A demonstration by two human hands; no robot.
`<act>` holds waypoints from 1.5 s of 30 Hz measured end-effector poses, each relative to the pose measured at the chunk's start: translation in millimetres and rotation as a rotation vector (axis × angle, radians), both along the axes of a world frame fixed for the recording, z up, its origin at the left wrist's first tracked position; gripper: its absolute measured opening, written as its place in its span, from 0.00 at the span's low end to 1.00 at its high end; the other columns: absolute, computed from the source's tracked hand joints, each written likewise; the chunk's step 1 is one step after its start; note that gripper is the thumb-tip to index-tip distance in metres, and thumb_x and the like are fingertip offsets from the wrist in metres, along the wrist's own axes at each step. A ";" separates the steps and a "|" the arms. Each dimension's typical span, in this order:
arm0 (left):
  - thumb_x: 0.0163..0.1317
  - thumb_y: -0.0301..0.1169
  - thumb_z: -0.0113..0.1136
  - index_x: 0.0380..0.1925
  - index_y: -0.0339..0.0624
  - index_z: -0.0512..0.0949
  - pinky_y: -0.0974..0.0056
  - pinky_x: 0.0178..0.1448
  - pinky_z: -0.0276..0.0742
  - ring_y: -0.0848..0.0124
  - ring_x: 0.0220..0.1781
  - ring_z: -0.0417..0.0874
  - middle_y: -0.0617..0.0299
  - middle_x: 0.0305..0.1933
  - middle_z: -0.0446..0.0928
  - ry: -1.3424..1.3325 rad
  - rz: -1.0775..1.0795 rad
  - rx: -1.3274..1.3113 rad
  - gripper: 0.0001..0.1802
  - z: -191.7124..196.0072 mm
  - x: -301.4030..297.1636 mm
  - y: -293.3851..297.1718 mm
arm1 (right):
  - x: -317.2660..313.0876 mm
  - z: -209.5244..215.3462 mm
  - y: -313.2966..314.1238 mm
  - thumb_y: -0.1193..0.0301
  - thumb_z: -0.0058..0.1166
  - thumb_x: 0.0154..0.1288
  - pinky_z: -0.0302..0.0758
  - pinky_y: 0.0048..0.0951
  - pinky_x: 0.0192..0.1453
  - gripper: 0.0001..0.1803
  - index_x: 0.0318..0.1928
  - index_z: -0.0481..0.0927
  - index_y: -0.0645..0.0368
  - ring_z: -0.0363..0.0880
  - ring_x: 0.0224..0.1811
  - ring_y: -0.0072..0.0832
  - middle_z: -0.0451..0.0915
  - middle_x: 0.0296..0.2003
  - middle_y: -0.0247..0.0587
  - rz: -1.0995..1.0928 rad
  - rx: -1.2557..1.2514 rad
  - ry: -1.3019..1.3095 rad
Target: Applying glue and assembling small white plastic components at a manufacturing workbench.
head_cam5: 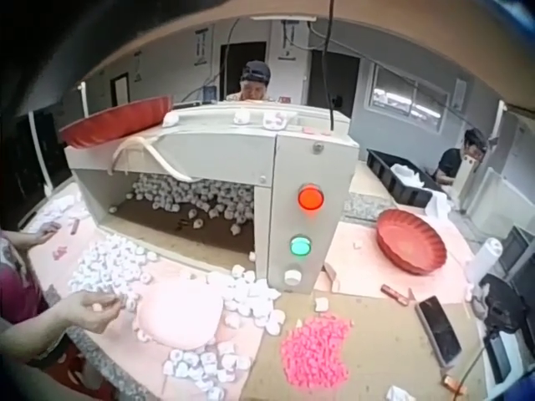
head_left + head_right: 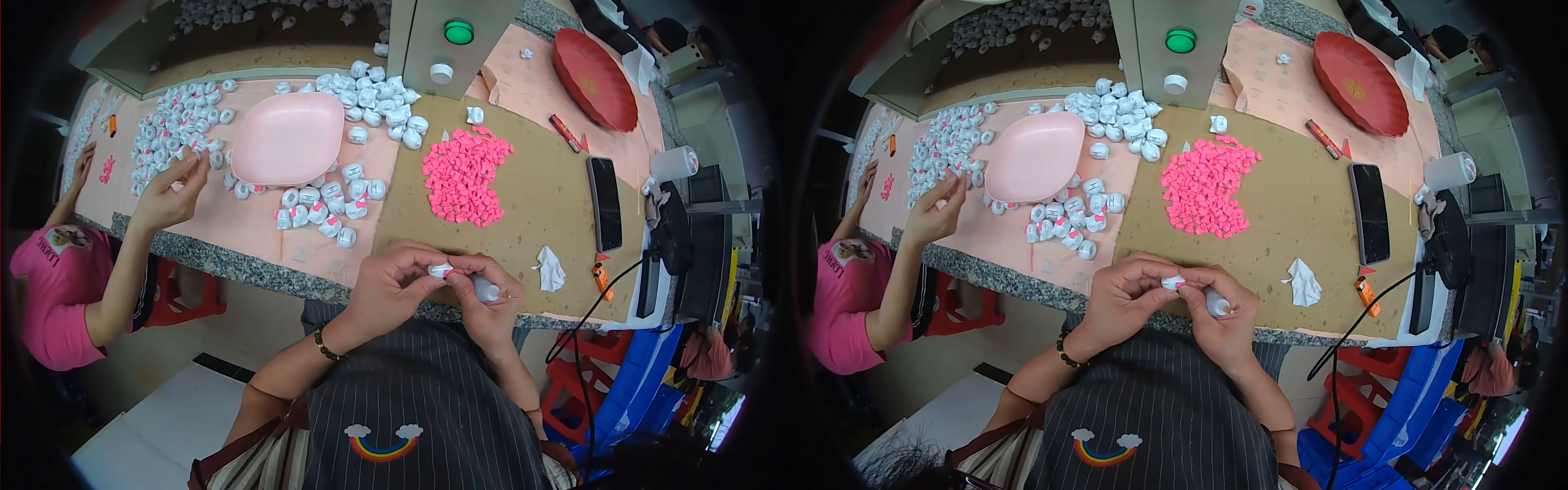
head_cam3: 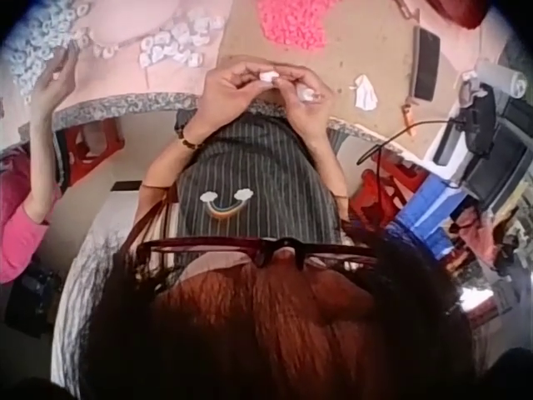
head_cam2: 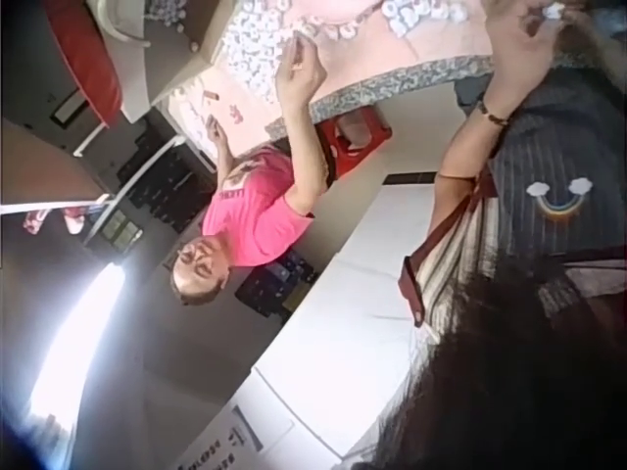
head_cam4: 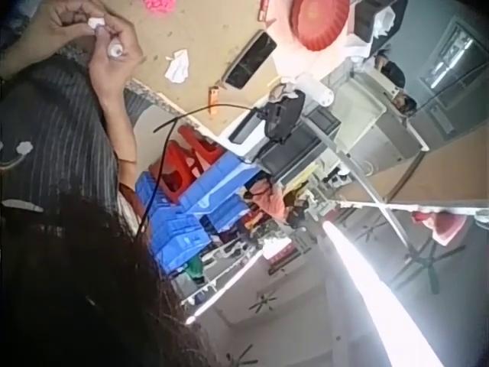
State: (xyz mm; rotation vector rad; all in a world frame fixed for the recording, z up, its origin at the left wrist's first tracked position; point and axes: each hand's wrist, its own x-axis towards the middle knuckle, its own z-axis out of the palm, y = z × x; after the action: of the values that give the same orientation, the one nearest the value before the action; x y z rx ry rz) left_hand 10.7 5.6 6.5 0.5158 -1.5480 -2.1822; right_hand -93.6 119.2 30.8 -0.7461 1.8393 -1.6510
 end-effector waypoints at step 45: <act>0.45 0.16 0.63 0.32 0.38 0.80 0.60 0.48 0.69 0.61 0.44 0.73 0.56 0.40 0.76 -0.321 0.818 -1.327 0.12 19.1 46.1 -97.8 | -8.7 -5.5 -9.0 0.85 0.59 0.44 0.67 0.24 0.42 0.18 0.39 0.75 0.61 0.69 0.38 0.26 0.70 0.37 0.39 0.154 0.066 0.376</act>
State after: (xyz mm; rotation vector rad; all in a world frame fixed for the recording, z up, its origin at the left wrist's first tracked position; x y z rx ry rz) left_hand 56.7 -92.2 25.5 0.7951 -2.0099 -0.2818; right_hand -102.3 110.1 25.2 -1.2024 2.0158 -1.4161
